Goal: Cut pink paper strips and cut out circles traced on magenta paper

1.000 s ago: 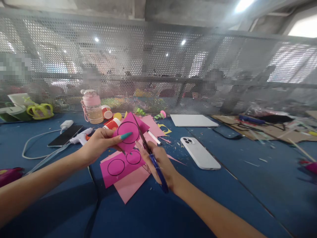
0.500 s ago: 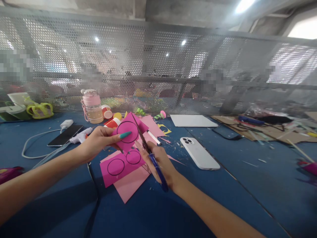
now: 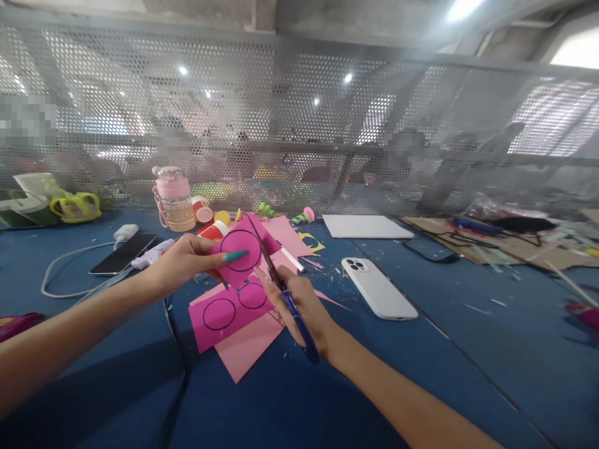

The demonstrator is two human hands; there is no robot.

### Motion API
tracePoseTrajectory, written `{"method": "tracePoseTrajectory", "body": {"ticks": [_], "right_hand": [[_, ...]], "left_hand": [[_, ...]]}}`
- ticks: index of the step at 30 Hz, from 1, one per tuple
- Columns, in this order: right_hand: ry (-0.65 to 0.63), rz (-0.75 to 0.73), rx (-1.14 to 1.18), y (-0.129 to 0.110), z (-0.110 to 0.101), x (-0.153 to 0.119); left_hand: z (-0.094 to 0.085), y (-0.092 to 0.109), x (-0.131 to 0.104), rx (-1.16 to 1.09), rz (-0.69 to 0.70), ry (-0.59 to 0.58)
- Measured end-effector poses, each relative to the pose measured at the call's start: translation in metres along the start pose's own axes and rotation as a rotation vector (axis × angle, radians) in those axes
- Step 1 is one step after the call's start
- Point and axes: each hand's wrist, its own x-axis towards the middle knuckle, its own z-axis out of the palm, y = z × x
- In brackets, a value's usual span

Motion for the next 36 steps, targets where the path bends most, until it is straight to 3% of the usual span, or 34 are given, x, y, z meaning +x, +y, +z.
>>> {"method": "tracePoseTrajectory", "body": {"ticks": [8,16,23,36], "right_hand": [[0.006,-0.008,-0.016,-0.002,0.000,0.001],[0.005,0.014,0.010,-0.001,0.001,0.000],[-0.049,0.031,0.109,0.004,0.003,-0.001],[-0.028,-0.014,0.021,0.004,0.001,-0.001]], "left_hand": [[0.000,0.002,0.001,0.025,-0.008,0.006],[0.002,-0.006,0.001,0.040,0.086,0.129],[0.006,0.000,-0.003,0.032,0.020,0.111],[0.005,0.004,-0.003,0.024,0.033,0.077]]}}
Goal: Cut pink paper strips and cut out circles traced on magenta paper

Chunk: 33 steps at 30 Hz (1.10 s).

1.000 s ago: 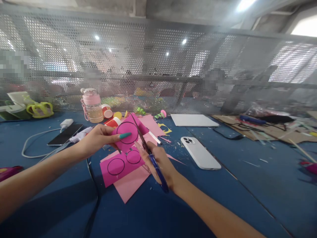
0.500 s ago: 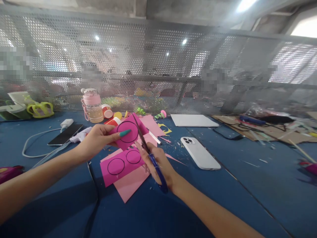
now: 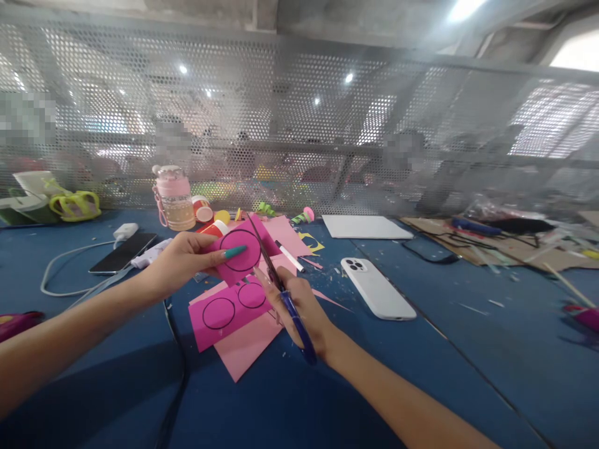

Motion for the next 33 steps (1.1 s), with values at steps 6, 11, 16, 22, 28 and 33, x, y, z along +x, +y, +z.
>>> {"method": "tracePoseTrajectory", "body": {"ticks": [6,11,16,22,28,33], "right_hand": [[0.005,0.017,0.048,-0.0038,0.0015,-0.0011],[0.003,0.006,0.010,-0.0037,0.0007,-0.0007],[-0.029,-0.007,0.016,-0.0026,-0.0001,-0.0002],[-0.030,-0.004,0.023,-0.0045,0.0010,-0.0012],[-0.016,0.005,0.053,-0.0013,0.0020,-0.0011],[-0.004,-0.004,0.045,-0.0017,0.0026,-0.0013]], "left_hand": [[-0.0008,0.0030,-0.0006,0.033,0.013,0.001],[-0.0027,0.0016,-0.0003,0.095,0.014,0.000],[-0.0071,0.0008,0.0006,0.118,0.026,-0.029],[-0.0094,0.0029,-0.0007,0.110,0.007,-0.093],[-0.0089,0.0025,-0.0002,0.098,0.000,-0.094],[-0.0088,0.0044,-0.0003,0.099,-0.001,-0.090]]}}
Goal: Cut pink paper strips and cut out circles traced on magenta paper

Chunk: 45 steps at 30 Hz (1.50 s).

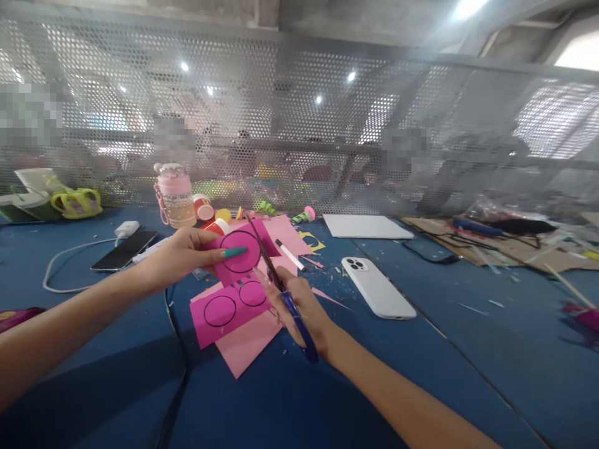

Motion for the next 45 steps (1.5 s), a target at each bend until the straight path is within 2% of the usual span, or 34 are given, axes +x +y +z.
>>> {"method": "tracePoseTrajectory", "body": {"ticks": [10,26,34,40,45], "right_hand": [[-0.033,0.037,-0.017,-0.002,-0.002,0.000],[-0.045,-0.008,-0.078,0.005,-0.004,0.003],[-0.079,0.027,-0.032,0.001,-0.004,0.002],[-0.016,0.069,-0.060,0.003,0.000,0.003],[-0.065,0.086,-0.035,0.007,-0.002,0.005]], "left_hand": [[-0.005,0.004,0.000,0.028,0.014,-0.021],[-0.008,0.005,0.001,0.089,-0.036,-0.061],[-0.011,0.001,0.003,0.077,-0.025,-0.085],[-0.013,0.001,0.004,0.113,-0.010,-0.120],[-0.014,0.002,0.004,0.148,-0.015,-0.117]]}}
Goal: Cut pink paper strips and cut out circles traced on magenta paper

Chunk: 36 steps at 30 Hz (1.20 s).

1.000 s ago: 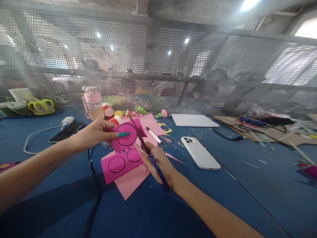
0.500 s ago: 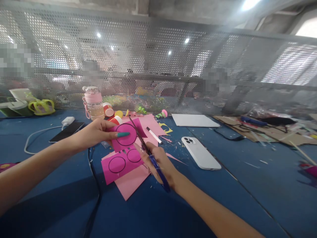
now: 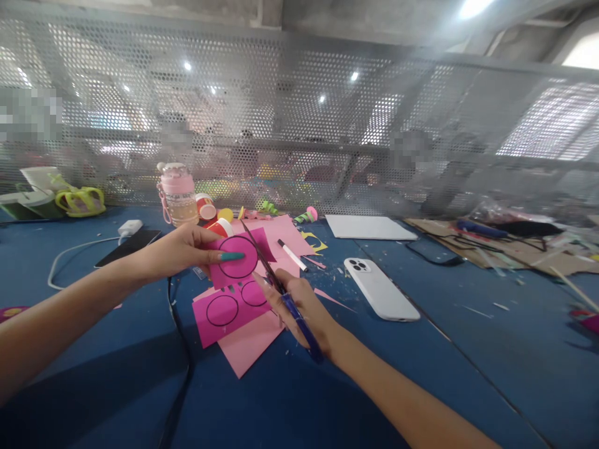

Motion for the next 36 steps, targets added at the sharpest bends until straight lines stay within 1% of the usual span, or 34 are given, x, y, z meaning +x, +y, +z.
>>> {"method": "tracePoseTrajectory", "body": {"ticks": [5,10,16,22,28,32,36], "right_hand": [[0.008,-0.020,0.011,-0.009,-0.001,-0.004],[0.040,0.018,-0.027,-0.016,0.001,-0.005],[0.048,0.005,-0.070,-0.015,0.001,-0.004],[0.037,0.009,-0.102,-0.015,0.001,-0.006],[0.048,0.007,-0.097,-0.018,0.001,-0.007],[0.068,-0.003,-0.124,-0.015,0.001,-0.006],[0.069,-0.017,-0.152,-0.013,0.000,-0.005]], "left_hand": [[-0.003,-0.002,0.001,0.006,0.009,-0.002],[-0.006,-0.005,0.001,0.037,0.015,-0.004],[-0.008,-0.005,0.002,0.085,0.018,-0.006],[-0.008,-0.007,0.001,0.050,0.006,-0.077],[-0.008,-0.010,0.002,0.056,-0.004,-0.075],[-0.008,-0.005,0.000,0.105,-0.001,-0.047],[-0.009,0.000,-0.001,0.123,0.001,-0.063]]}}
